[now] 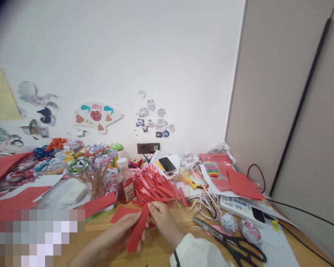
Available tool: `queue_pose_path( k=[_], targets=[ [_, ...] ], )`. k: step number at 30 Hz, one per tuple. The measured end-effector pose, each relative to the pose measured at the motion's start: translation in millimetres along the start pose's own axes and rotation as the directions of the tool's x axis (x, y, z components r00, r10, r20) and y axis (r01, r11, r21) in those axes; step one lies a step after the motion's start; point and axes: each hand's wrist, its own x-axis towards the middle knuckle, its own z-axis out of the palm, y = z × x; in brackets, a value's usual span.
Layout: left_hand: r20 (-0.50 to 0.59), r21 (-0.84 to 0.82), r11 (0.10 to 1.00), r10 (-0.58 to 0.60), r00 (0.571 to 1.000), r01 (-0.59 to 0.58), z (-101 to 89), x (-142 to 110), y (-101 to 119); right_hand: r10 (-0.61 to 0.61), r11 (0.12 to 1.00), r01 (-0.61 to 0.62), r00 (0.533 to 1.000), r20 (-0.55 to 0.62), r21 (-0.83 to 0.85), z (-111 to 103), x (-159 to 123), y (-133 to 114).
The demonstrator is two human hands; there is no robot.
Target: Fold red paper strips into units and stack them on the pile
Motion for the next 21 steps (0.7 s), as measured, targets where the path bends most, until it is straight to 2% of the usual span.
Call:
queue_pose_path(
  k=[5,11,16,21],
  targets=[
    [-0.102,0.124,0.990,0.082,0.991,-0.069,-2.0,6.9,-1.2,0.020,1.000,-0.020,0.999,-0.035,0.002,-0.2,0.7,-1.1],
    [-0.169,0.234,0.949,0.252,0.953,-0.210,-5.2,11.2,-1.0,0.069,0.994,-0.070,0.997,0.016,0.087,0.6,-1.1,-1.9],
    [-0.248,0.393,0.894,0.328,0.912,-0.214,-16.7,16.6,-3.6,0.050,0.994,-0.054,0.998,0.043,0.094,0.0,-2.8,-7.6],
    [-0.296,0.456,0.871,0.341,0.892,-0.182,-19.6,17.8,-5.1,0.040,0.998,-0.042,0.999,0.030,0.048,-1.9,-1.1,-7.4]
  ],
)
